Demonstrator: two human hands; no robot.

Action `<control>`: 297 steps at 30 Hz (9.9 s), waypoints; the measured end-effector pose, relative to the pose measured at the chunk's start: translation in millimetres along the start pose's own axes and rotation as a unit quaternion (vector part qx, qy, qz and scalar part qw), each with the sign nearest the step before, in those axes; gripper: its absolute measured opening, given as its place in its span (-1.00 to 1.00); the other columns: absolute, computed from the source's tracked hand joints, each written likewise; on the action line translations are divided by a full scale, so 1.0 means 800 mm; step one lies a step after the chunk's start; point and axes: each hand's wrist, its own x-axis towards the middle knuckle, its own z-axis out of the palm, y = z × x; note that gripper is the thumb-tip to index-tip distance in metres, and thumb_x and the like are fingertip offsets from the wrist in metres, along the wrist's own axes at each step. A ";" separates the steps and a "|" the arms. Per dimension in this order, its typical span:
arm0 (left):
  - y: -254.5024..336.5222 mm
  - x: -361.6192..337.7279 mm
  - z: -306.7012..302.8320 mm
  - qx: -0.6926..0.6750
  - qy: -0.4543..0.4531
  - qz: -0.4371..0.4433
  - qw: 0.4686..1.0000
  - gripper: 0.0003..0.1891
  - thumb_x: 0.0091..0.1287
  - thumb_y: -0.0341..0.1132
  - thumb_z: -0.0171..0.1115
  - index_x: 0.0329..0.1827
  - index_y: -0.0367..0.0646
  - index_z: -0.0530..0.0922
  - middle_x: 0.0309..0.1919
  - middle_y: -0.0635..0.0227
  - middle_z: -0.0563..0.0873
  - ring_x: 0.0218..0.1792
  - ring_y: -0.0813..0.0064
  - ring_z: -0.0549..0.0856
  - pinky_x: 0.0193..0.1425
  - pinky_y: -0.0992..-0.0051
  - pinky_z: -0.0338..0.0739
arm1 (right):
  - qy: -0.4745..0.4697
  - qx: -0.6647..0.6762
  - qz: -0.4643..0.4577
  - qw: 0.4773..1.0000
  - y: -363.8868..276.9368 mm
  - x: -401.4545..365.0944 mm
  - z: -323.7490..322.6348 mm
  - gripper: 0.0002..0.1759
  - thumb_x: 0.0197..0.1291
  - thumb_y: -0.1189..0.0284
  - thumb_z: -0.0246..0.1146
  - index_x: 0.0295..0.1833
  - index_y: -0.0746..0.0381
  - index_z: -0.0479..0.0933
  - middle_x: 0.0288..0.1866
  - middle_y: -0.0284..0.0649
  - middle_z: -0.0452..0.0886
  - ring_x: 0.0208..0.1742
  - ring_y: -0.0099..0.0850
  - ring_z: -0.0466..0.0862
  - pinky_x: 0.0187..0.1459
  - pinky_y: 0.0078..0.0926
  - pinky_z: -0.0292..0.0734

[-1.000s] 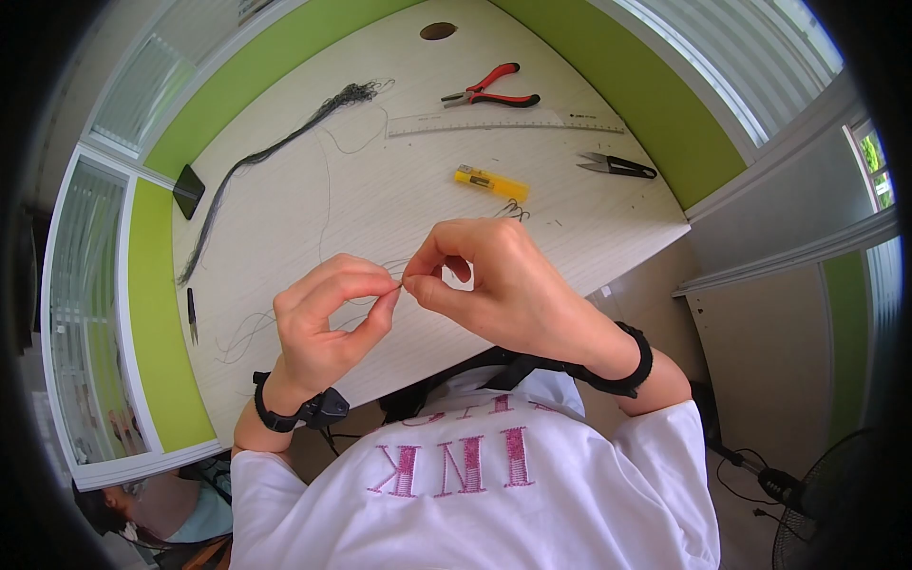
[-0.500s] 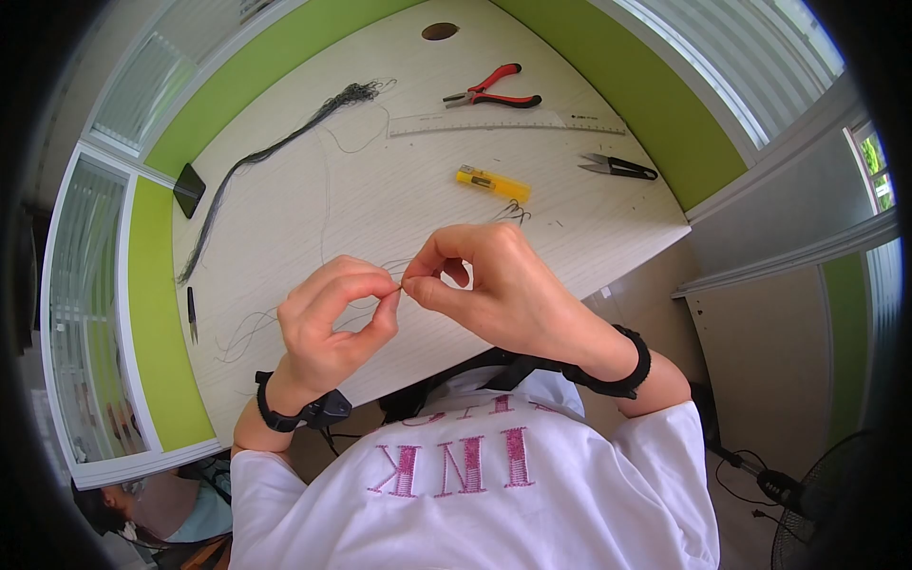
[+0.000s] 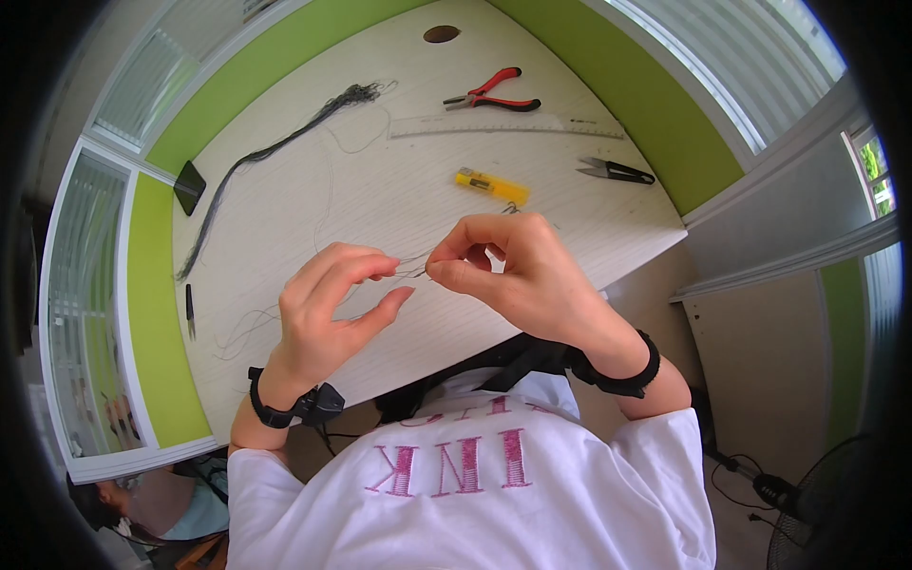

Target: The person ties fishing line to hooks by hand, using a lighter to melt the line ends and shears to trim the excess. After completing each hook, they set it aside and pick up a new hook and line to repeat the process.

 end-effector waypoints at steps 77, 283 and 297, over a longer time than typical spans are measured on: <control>-0.239 0.128 0.011 -0.159 0.120 -0.344 0.918 -0.89 0.24 -0.33 0.27 -0.28 -0.19 0.62 -0.44 0.41 0.69 -0.55 0.71 0.49 -0.46 0.63 0.38 | 0.268 0.030 0.088 0.959 0.113 0.004 -0.038 -0.85 0.20 0.47 0.26 -0.29 0.37 0.58 -0.56 -0.37 0.56 -0.51 -0.71 0.48 -0.46 -0.79 0.29; -0.020 0.034 -0.006 -0.376 -0.021 -0.407 0.832 -0.90 0.16 -0.52 0.22 -0.29 -0.34 0.61 -0.30 0.23 0.70 -0.49 0.73 0.47 -0.46 0.70 0.32 | 0.301 -0.530 -0.025 0.792 0.099 -0.001 -0.111 -0.72 0.01 0.55 0.30 -0.10 0.25 0.53 -0.14 -0.21 0.57 -0.07 -0.21 0.53 -0.05 -0.30 0.41; -0.030 0.032 -0.017 -0.444 -0.010 -0.390 0.807 -0.85 0.21 -0.47 0.30 -0.20 -0.30 0.57 -0.30 0.23 0.73 -0.25 0.60 0.69 -0.37 0.72 0.44 | 0.308 -0.309 -0.005 0.900 0.083 -0.009 -0.085 -0.76 0.24 0.52 0.16 0.00 0.35 0.43 -0.11 -0.14 0.47 -0.30 -0.38 0.54 -0.23 -0.48 0.44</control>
